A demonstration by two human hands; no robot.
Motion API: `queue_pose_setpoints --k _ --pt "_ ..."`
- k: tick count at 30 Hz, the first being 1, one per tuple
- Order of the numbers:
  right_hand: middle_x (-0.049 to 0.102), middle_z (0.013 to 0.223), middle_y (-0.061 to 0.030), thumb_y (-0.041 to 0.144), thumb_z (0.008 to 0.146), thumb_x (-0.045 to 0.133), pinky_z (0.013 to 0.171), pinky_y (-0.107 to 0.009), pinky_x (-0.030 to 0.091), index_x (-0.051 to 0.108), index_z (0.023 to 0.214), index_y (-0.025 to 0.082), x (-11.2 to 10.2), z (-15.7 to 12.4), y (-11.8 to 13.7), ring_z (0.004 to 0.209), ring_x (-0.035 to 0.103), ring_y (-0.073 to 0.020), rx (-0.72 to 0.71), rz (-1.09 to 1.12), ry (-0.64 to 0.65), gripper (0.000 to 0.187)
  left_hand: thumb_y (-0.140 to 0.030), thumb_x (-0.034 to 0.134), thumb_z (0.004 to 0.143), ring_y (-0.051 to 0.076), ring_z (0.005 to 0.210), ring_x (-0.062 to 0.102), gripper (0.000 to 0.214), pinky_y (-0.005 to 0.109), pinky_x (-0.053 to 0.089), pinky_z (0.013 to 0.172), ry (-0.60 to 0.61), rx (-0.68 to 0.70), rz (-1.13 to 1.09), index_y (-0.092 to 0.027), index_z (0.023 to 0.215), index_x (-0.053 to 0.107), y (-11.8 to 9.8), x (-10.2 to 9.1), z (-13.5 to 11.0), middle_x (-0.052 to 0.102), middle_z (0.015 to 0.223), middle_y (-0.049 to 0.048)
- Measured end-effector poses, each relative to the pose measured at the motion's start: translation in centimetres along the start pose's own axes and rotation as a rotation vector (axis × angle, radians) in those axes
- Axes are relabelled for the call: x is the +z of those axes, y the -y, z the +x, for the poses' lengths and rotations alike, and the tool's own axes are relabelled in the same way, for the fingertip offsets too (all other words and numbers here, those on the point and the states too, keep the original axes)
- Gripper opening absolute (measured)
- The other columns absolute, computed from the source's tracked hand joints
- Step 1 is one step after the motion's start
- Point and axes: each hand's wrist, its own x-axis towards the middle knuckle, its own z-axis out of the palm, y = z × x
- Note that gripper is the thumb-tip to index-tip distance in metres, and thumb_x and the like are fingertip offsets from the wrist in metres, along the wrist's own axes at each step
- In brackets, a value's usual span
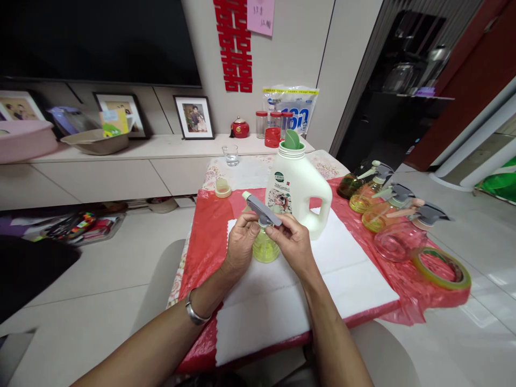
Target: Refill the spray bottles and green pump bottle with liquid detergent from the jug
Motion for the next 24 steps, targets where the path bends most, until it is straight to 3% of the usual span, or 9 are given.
queue_pose_setpoints --k 7,14,20,24 --pt "0.060 0.093 -0.0042 0.047 0.071 0.083 0.066 -0.024 0.044 0.064 0.105 0.018 0.54 -0.17 -0.48 0.075 0.052 -0.0119 0.065 0.020 -0.031 0.048 -0.050 0.073 0.081 0.017 0.086 0.066 0.036 0.031 0.049 0.079 0.030 0.029 0.018 -0.021 0.099 0.064 0.02 -0.19 -0.29 0.071 0.091 0.0032" --pt "0.057 0.091 -0.0042 0.053 0.084 0.070 0.080 -0.029 0.047 0.070 0.106 0.020 -0.16 0.04 -0.06 0.087 0.053 -0.0159 0.004 0.010 0.038 0.040 -0.047 0.077 0.078 0.018 0.092 0.066 0.035 0.033 0.049 0.087 0.036 0.003 -0.012 -0.021 0.093 0.059 -0.08 0.08 -0.11 0.071 0.095 0.0029" --pt "0.051 0.077 -0.0005 0.051 0.074 0.079 0.064 -0.024 0.042 0.066 0.105 0.018 0.41 -0.02 -0.18 0.069 0.045 -0.0110 0.046 0.010 -0.037 0.046 -0.049 0.069 0.084 0.020 0.094 0.067 0.033 0.034 0.051 0.086 0.046 0.025 -0.003 -0.022 0.099 0.059 -0.30 0.10 -0.32 0.071 0.099 0.0045" --pt "0.050 0.078 0.0003 0.050 0.073 0.080 0.063 -0.023 0.042 0.061 0.103 0.018 0.82 -0.15 -0.57 0.067 0.045 -0.0098 0.065 0.024 -0.064 0.049 -0.047 0.071 0.083 0.019 0.095 0.067 0.033 0.034 0.051 0.087 0.080 0.050 -0.022 -0.022 0.103 0.061 -0.17 -0.24 -0.30 0.071 0.100 0.0039"
